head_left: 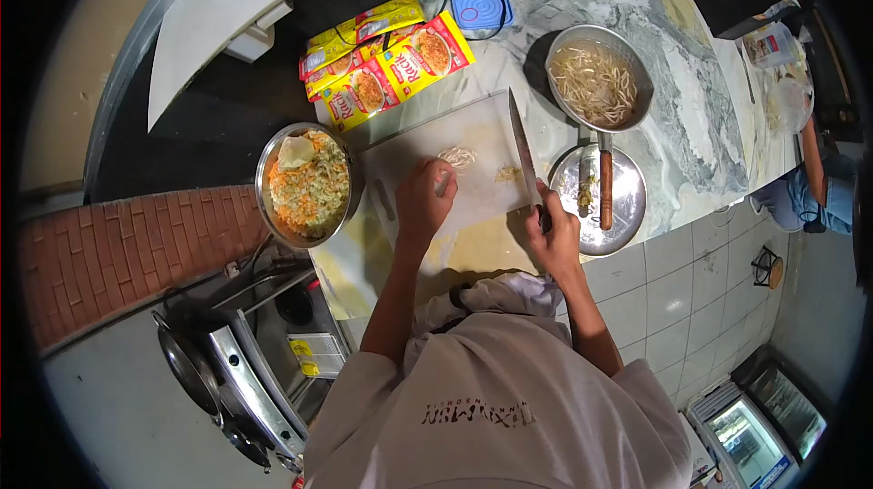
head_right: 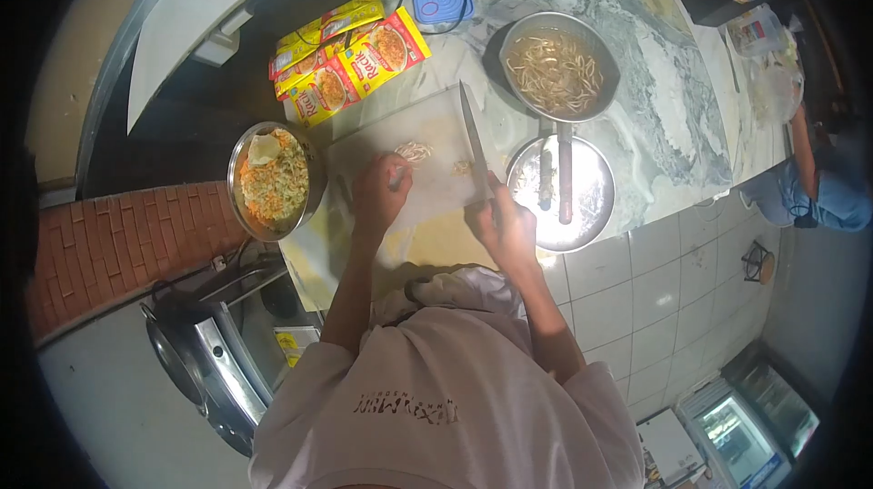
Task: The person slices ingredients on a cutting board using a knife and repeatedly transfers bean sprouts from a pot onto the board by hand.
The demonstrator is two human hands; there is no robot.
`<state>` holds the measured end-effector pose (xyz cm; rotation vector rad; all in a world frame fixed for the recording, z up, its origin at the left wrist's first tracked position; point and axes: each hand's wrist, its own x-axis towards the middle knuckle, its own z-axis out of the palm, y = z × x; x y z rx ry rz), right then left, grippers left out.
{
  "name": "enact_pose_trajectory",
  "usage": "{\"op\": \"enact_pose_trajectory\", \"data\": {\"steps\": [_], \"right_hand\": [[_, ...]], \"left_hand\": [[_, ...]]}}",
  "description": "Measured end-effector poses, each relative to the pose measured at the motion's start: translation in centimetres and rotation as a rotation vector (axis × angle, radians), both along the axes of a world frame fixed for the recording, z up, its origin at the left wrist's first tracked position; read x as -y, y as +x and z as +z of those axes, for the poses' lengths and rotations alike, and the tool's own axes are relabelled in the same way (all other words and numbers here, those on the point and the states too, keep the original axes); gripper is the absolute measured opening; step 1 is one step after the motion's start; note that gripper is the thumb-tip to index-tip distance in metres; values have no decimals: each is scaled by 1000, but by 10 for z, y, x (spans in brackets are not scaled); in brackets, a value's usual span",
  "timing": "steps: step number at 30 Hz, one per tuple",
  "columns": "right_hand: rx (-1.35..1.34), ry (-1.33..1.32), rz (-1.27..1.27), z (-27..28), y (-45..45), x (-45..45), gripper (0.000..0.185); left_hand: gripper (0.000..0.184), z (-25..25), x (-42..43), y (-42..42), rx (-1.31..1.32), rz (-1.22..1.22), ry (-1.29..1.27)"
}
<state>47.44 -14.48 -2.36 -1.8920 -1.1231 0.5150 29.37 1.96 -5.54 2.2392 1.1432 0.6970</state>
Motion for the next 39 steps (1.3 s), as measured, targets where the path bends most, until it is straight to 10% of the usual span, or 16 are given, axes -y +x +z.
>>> {"op": "enact_pose_trajectory", "data": {"steps": [27,39], "right_hand": [[-276,132,-433,32,78,5,42],[-317,210,-566,19,72,-1,40]], "left_hand": [[21,96,-50,145,181,-414,-206],[22,51,-58,260,-42,-796,-40]]}}
